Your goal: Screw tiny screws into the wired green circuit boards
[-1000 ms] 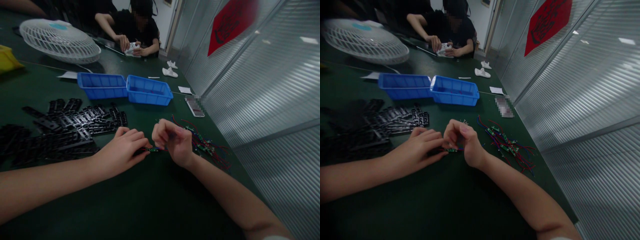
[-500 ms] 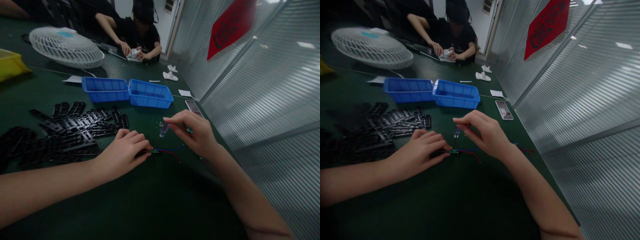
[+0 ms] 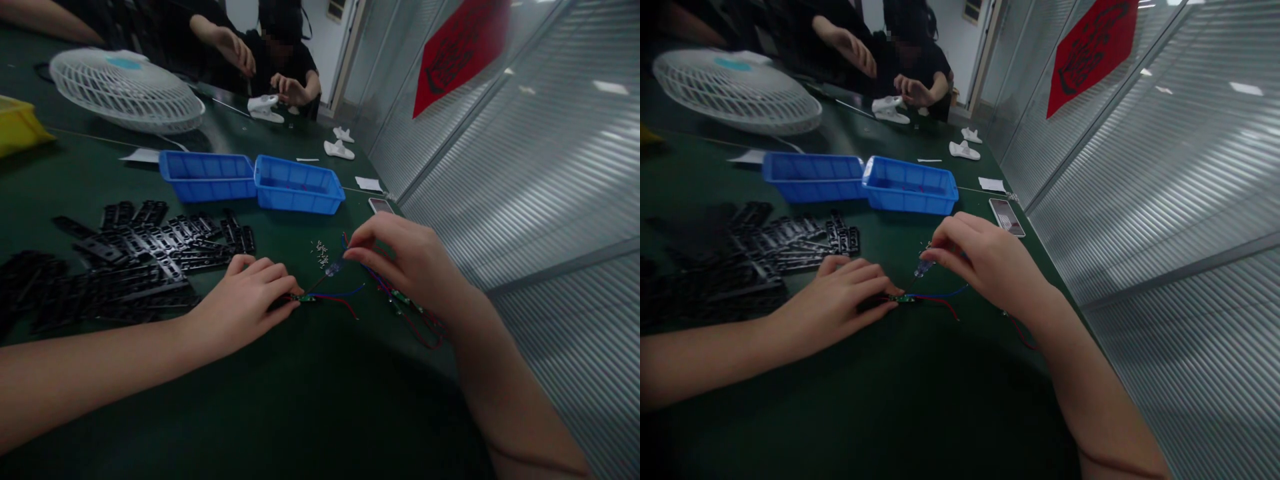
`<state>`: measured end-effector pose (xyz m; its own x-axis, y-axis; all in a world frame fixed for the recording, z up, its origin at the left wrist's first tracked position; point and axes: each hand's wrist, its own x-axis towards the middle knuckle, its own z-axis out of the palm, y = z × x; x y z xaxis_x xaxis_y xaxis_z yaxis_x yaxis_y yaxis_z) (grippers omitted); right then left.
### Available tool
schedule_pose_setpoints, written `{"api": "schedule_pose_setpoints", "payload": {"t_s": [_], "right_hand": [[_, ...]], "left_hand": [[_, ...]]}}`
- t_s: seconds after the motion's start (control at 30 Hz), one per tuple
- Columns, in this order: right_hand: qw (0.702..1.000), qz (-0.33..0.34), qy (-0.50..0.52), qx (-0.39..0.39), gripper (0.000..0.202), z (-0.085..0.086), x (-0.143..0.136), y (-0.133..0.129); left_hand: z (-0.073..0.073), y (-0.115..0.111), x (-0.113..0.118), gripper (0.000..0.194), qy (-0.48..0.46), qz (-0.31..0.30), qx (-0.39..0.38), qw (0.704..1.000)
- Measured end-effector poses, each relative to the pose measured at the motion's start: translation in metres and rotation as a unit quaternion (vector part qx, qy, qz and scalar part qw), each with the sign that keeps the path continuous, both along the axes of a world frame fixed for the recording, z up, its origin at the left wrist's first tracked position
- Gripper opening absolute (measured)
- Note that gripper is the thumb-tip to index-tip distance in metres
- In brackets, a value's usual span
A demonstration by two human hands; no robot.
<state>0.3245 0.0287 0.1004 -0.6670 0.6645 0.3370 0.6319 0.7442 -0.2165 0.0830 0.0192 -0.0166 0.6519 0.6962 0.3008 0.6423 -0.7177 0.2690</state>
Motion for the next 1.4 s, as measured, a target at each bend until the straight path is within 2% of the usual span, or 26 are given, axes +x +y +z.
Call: {"api": "schedule_pose_setpoints", "payload": {"t_s": [0.13, 0.27, 0.33, 0.4, 0.47, 0.57, 0.7, 0.8, 0.97, 1.13, 1.23, 1.4], "right_hand": [[0.999, -0.033, -0.036, -0.009, 0.034, -0.013, -0.008, -0.001], [0.981, -0.142, -0.099, 0.085, 0.045, -0.027, -0.014, -0.002], [0.979, -0.154, -0.104, 0.085, 0.043, -0.03, -0.014, -0.001], [0.989, -0.118, -0.073, 0.055, 0.039, -0.03, -0.012, 0.002], [0.998, -0.05, -0.027, 0.011, 0.036, -0.028, -0.009, 0.004], [0.998, 0.028, 0.045, -0.042, 0.032, -0.026, -0.006, 0.008], [0.991, 0.038, 0.123, -0.026, 0.017, -0.026, -0.004, 0.008], [0.989, 0.043, 0.139, -0.015, 0.016, -0.022, -0.002, 0.007], [0.992, 0.045, 0.111, -0.028, 0.02, -0.011, 0.005, 0.005], [0.998, 0.021, 0.06, 0.003, 0.018, -0.005, 0.008, 0.006], [0.999, -0.022, -0.015, 0.021, 0.023, -0.007, 0.005, 0.006], [0.985, -0.092, -0.131, 0.071, 0.038, -0.02, 0.0, 0.006]], "left_hand": [[0.001, 0.0, 0.001, 0.013, -0.001, 0.003, -0.001, 1.0], [0.001, 0.001, 0.001, 0.011, -0.009, -0.002, 0.002, 1.0], [0.0, 0.001, 0.001, 0.011, -0.013, -0.005, 0.004, 1.0], [-0.001, 0.002, 0.001, 0.012, -0.012, -0.005, 0.006, 1.0], [-0.001, 0.002, 0.001, 0.012, -0.006, -0.003, 0.005, 1.0], [-0.001, 0.001, 0.001, 0.013, 0.005, 0.003, 0.006, 1.0], [-0.001, 0.001, 0.001, 0.014, 0.015, 0.011, 0.009, 1.0], [-0.002, 0.001, 0.001, 0.014, 0.014, 0.011, 0.009, 1.0], [-0.002, 0.001, 0.001, 0.015, 0.005, 0.011, 0.009, 1.0], [-0.002, 0.001, 0.0, 0.014, 0.003, 0.008, 0.01, 1.0], [-0.002, 0.001, 0.0, 0.014, 0.005, 0.009, 0.012, 1.0], [-0.002, 0.002, 0.0, 0.014, 0.001, 0.005, 0.033, 0.999]]}}
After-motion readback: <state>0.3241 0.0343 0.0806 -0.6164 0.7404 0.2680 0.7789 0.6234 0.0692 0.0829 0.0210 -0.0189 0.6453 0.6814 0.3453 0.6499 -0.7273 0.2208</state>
